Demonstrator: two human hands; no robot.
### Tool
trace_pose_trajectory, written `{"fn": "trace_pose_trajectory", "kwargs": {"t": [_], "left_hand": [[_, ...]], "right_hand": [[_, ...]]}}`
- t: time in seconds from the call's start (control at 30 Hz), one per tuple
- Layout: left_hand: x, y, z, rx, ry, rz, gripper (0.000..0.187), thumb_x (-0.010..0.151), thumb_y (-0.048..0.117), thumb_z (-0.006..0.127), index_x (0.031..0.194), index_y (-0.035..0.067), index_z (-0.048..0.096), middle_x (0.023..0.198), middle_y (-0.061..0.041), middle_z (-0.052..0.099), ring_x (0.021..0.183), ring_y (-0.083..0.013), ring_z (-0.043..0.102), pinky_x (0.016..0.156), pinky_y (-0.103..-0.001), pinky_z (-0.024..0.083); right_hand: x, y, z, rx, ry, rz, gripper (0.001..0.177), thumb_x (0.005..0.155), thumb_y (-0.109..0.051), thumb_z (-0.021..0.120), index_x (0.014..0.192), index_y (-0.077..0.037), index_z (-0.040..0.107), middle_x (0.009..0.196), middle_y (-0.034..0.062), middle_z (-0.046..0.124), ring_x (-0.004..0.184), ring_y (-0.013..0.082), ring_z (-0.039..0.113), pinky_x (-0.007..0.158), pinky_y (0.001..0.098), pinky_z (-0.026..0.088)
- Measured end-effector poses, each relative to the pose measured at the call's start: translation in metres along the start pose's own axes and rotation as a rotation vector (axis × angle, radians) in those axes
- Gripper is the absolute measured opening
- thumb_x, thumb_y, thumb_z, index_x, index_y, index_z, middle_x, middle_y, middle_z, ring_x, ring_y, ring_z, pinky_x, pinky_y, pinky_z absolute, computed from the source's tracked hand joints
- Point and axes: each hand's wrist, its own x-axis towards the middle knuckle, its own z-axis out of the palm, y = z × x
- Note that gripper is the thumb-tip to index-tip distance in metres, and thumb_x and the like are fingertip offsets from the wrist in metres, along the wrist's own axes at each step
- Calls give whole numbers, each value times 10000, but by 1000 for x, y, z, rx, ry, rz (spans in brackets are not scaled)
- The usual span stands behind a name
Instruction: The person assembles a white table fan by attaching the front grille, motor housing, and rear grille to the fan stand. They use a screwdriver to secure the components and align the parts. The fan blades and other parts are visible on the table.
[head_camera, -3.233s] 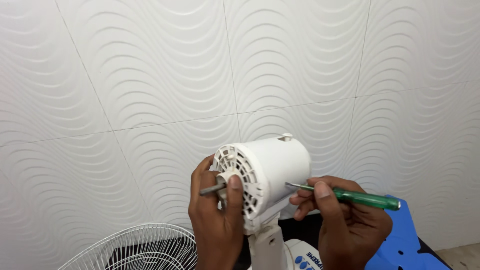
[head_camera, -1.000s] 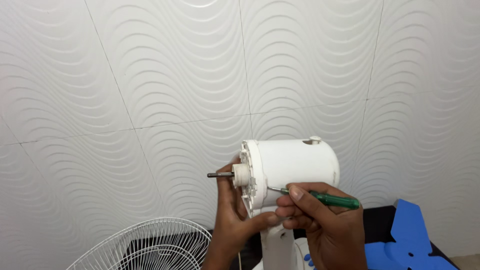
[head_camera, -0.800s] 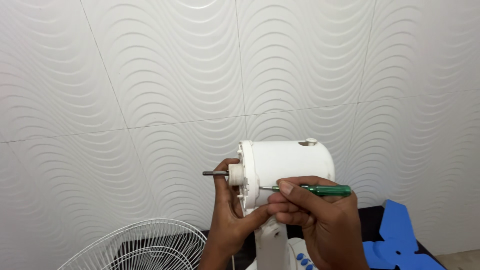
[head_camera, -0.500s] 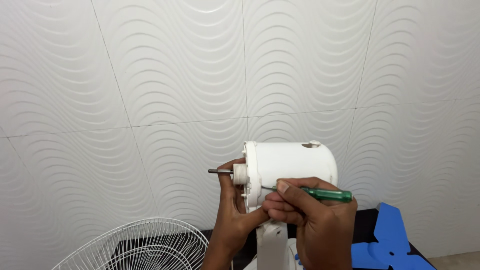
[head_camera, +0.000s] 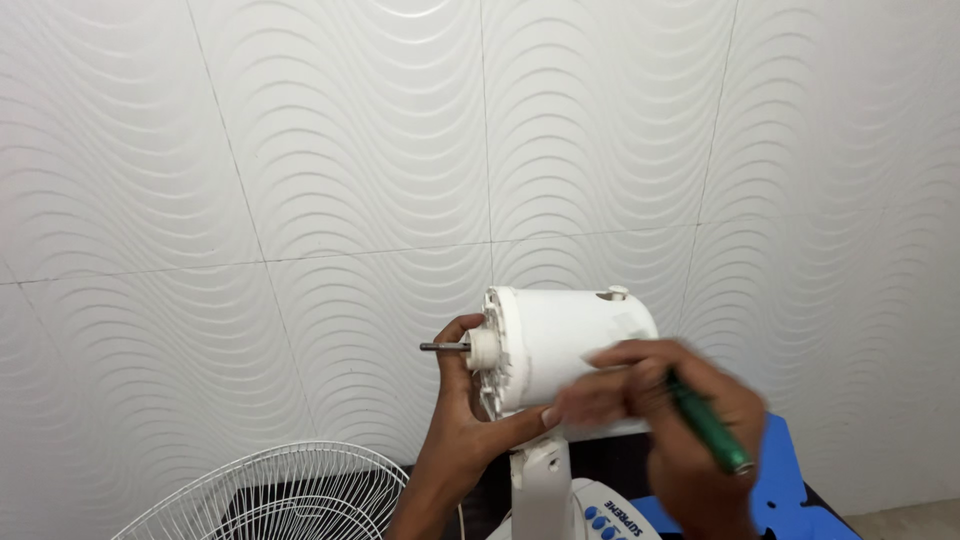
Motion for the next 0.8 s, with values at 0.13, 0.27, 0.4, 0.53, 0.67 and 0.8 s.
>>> {"fn": "trace_pose_trajectory", "kwargs": {"t": [0.13, 0.27, 0.4, 0.53, 0.67, 0.8], "left_hand": [[-5, 16, -5, 153, 146, 89, 1302, 583, 277, 926, 1552, 182, 61, 1491, -227, 335, 1311, -428, 540, 904, -527, 586], [-3, 49, -3, 790, 315, 268, 1215, 613, 426, 966, 1536, 84, 254, 1544, -303, 294, 1422, -469, 370, 1072, -596, 418], [2, 84, 29, 1367, 192, 162, 1053, 632, 550, 920, 1432, 30, 477, 1475, -312, 411, 1308, -481, 445, 950, -583, 505], [12, 105, 60, 1481, 68, -150, 859, 632, 549, 843, 1243, 13, 565, 1097, -203, 645, 1029, -374, 691, 763, -492, 621], [20, 111, 63, 1466, 28, -239, 818, 583, 567, 850, 1124, 4, 606, 966, -189, 678, 842, -320, 764, 629, -421, 625], [24, 102, 53, 1449, 54, -135, 850, 553, 523, 875, 1131, -25, 577, 973, -205, 630, 791, -341, 739, 573, -414, 612]], "right_hand": [[44, 0, -27, -565, -156, -437, 504, 838, -347, 751, 1140, 38, 633, 1242, 189, 722, 1194, 344, 684, 1064, 481, 496], [92, 7, -28, -670, -666, -256, 784, 536, -353, 1020, 1053, -94, 491, 1653, 165, 466, 1517, 404, 335, 1129, 535, 283], [101, 12, -16, -541, -837, -246, 778, 568, -258, 1012, 1019, -137, 389, 1632, 183, 430, 1440, 391, 434, 1112, 514, 343], [89, 10, -11, -384, -773, 81, 677, 631, -285, 935, 1003, -149, 387, 1620, 94, 503, 1178, 354, 712, 1003, 460, 561], [82, 8, -11, -367, -793, -11, 708, 606, -284, 919, 1072, -172, 398, 1614, 129, 519, 1291, 297, 633, 1020, 421, 542], [81, 9, -6, -514, -787, -291, 868, 511, -200, 1018, 1056, -104, 350, 1654, 201, 314, 1469, 365, 382, 1130, 474, 355]]}}
